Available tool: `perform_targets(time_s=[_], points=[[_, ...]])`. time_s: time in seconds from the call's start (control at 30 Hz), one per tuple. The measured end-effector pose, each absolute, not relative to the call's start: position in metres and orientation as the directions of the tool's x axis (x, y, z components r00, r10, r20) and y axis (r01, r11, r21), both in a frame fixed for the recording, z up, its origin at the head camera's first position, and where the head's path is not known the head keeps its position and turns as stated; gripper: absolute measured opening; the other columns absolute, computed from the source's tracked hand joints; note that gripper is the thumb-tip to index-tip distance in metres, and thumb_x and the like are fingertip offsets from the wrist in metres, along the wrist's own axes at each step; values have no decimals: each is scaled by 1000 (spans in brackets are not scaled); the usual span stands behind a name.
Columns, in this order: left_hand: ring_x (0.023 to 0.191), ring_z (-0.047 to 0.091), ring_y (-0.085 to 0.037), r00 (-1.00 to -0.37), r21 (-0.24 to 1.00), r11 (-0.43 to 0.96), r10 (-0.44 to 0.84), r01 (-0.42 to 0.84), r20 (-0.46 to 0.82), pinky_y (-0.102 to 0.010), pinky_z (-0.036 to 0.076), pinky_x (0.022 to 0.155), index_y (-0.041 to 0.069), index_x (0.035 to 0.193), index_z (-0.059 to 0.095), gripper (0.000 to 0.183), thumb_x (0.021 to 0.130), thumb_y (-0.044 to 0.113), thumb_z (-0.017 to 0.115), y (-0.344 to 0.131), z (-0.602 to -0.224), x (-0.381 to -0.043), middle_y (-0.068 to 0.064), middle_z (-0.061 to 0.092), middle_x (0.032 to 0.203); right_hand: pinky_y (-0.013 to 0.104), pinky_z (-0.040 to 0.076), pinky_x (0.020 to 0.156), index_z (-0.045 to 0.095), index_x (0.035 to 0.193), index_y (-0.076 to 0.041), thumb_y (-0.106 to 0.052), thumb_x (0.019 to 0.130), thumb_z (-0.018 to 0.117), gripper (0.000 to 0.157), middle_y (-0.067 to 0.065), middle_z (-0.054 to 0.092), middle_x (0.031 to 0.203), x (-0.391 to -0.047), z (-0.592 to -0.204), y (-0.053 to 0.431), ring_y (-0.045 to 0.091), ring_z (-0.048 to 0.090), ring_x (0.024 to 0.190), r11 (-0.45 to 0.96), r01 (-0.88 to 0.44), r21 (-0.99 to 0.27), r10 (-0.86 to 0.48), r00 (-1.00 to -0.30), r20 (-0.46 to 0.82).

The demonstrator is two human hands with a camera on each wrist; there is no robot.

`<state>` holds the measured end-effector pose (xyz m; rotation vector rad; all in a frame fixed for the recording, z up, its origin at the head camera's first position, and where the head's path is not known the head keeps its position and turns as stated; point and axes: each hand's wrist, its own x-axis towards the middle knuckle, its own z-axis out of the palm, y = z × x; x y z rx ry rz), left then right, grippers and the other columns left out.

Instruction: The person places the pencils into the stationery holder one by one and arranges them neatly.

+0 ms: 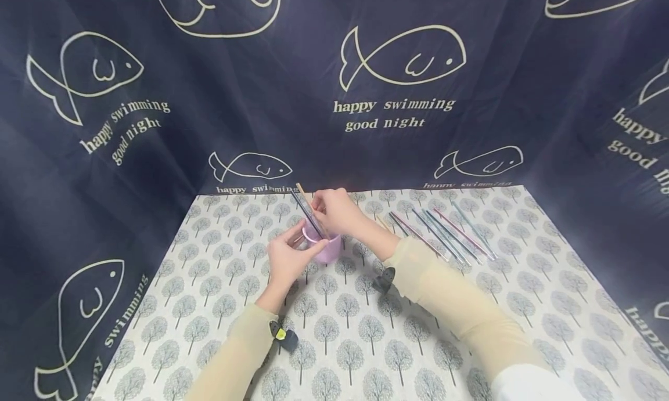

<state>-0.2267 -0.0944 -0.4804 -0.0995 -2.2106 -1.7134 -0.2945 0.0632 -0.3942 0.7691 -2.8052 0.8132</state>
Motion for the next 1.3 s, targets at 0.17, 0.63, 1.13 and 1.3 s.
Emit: perform_targets(time_s=[0.17, 0.63, 1.13, 1.3], points=[[110, 79, -34, -942, 929, 273, -153, 251, 299, -32, 69, 92, 4, 135, 71, 73, 71, 24, 101, -96, -480, -229, -21, 74, 132, 31, 70, 74, 74, 98, -5, -10, 96, 76, 6, 11, 82, 92, -294, -396, 58, 23, 78, 81, 757, -501, -419, -438, -865, 244], [108, 79, -35, -935, 919, 284, -147, 273, 323, -35, 69, 93, 2, 134, 71, 75, 71, 27, 102, -93, -484, -227, -23, 74, 128, 28, 70, 75, 79, 97, -6, -12, 95, 77, 6, 10, 83, 94, -294, -400, 64, 22, 80, 83, 752, -477, -456, -419, -879, 229], [110, 79, -35, -957, 949, 251, -168, 190, 236, -33, 69, 93, 5, 134, 72, 75, 69, 29, 102, -94, -483, -228, -20, 75, 129, 44, 68, 81, 77, 94, -6, -12, 92, 71, 8, 9, 81, 87, -308, -370, 158, 26, 76, 79, 805, -419, -419, -340, -906, 252], [110, 78, -38, -956, 954, 228, -173, 194, 235, -37, 69, 94, 3, 133, 72, 75, 68, 24, 102, -94, -482, -228, -22, 74, 130, 47, 65, 75, 75, 87, -6, -12, 91, 71, 8, 8, 76, 77, -299, -388, 187, 27, 71, 72, 845, -407, -346, -356, -912, 204]])
